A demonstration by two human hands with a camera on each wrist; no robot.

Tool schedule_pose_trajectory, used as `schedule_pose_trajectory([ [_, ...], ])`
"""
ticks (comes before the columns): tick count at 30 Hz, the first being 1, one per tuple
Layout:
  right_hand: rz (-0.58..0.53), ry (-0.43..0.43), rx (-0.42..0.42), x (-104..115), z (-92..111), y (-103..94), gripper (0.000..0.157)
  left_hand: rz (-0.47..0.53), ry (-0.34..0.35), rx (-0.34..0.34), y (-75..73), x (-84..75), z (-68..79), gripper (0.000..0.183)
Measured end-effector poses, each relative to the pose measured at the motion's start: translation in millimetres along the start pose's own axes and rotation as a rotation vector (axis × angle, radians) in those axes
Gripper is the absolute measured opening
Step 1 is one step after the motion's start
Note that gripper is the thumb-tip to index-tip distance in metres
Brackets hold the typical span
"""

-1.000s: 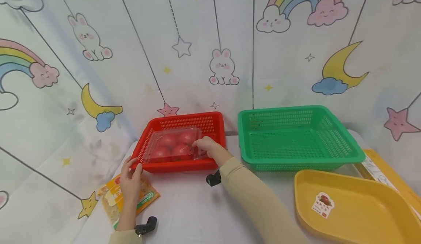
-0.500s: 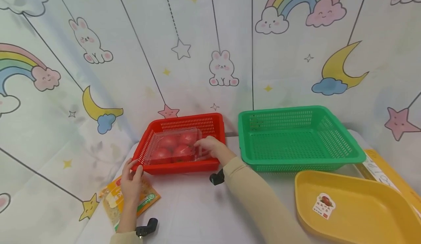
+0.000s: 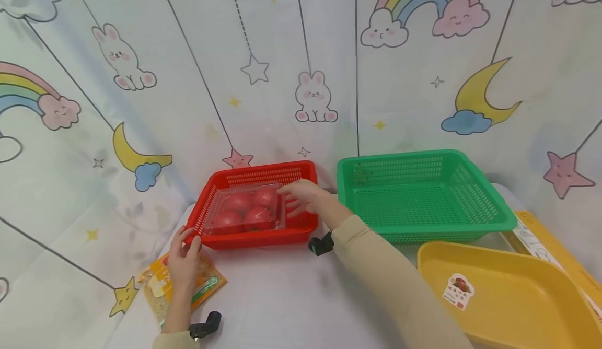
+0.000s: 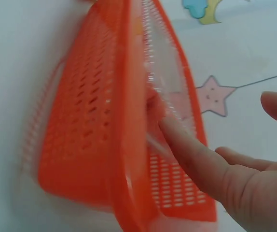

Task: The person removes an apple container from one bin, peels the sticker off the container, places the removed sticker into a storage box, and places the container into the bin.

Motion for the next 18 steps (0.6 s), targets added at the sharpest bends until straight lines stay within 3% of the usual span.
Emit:
schedule_pose_trajectory([
  [6, -0.067, -0.040, 0.067, 6.3, 19.3, -11.9, 0.058, 0.037, 0.009, -0.003, -2.6, -3.2, 0.8, 0.035],
  [12, -0.057, -0.072, 0.086, 5.9, 41.6, -21.2, 0.060, -0.050, 0.046, 0.005, -4.6, -9.0, 3.8, 0.035],
  [18, -0.067, -0.112, 0.065, 1.9, 64.8, -35.9, 0.062, -0.176, 0.161, 0.002, -0.9, -14.8, 9.4, 0.037],
])
Point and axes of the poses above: each hand's wrist, its own z-axis away from the middle knuckle, its own y-axis out of the palm, x = y × z, the point moved 3 cm from there along -z, towards the middle knuckle, and after that the axes turned 1 degree about x, right-handed, at the moved point
